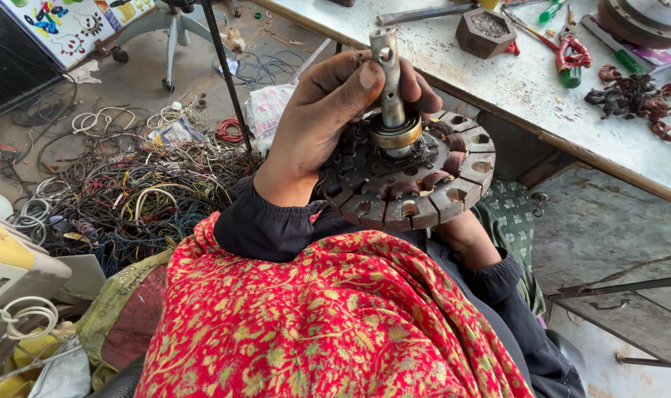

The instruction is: The person uses pliers to remove copper wire coils from a motor stator. They repeatedly grip and pull the coils, placing the removed pieces on the table. The person rotates the stator to access different slots and continues removing coils until the end of the clip.

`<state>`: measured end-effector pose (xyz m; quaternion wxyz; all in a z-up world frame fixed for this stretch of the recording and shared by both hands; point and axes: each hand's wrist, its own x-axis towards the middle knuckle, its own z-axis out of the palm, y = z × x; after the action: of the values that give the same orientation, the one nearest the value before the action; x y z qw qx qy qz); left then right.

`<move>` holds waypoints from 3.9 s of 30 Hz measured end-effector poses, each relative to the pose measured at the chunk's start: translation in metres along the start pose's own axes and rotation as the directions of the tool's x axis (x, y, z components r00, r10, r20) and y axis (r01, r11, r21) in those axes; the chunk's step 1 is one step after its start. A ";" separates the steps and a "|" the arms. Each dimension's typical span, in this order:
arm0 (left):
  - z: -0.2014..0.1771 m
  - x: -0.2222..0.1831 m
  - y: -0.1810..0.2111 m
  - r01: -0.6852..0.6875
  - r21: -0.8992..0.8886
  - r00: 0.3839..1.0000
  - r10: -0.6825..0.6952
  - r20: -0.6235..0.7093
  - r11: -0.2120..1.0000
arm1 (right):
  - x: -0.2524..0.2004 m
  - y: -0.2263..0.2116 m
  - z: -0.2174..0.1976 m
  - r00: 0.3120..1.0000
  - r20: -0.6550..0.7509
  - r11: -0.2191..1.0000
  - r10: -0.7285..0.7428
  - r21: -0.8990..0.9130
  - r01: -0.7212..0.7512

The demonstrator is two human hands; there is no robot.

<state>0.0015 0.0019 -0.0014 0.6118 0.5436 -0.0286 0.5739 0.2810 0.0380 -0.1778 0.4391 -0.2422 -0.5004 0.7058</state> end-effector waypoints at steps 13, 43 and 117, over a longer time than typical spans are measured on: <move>0.001 0.001 -0.004 -0.037 0.080 0.999 0.035 0.025 0.996 | -0.001 0.007 -0.014 0.997 0.043 0.990 -0.070 -0.123 0.074; -0.051 0.162 -0.246 0.016 0.536 0.996 0.035 -0.086 0.844 | -0.002 -0.010 -0.084 0.918 -0.387 0.877 -0.088 0.406 0.256; -0.133 0.261 -0.375 -0.002 0.754 0.951 -0.231 0.204 0.657 | -0.018 -0.220 -0.106 0.616 -0.717 0.563 0.327 -0.376 -0.736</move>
<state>0.2864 0.3629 -0.1207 0.3600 0.8227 0.1568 0.4111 0.4555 0.0995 -0.0176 0.2070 -0.7227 -0.4479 0.4839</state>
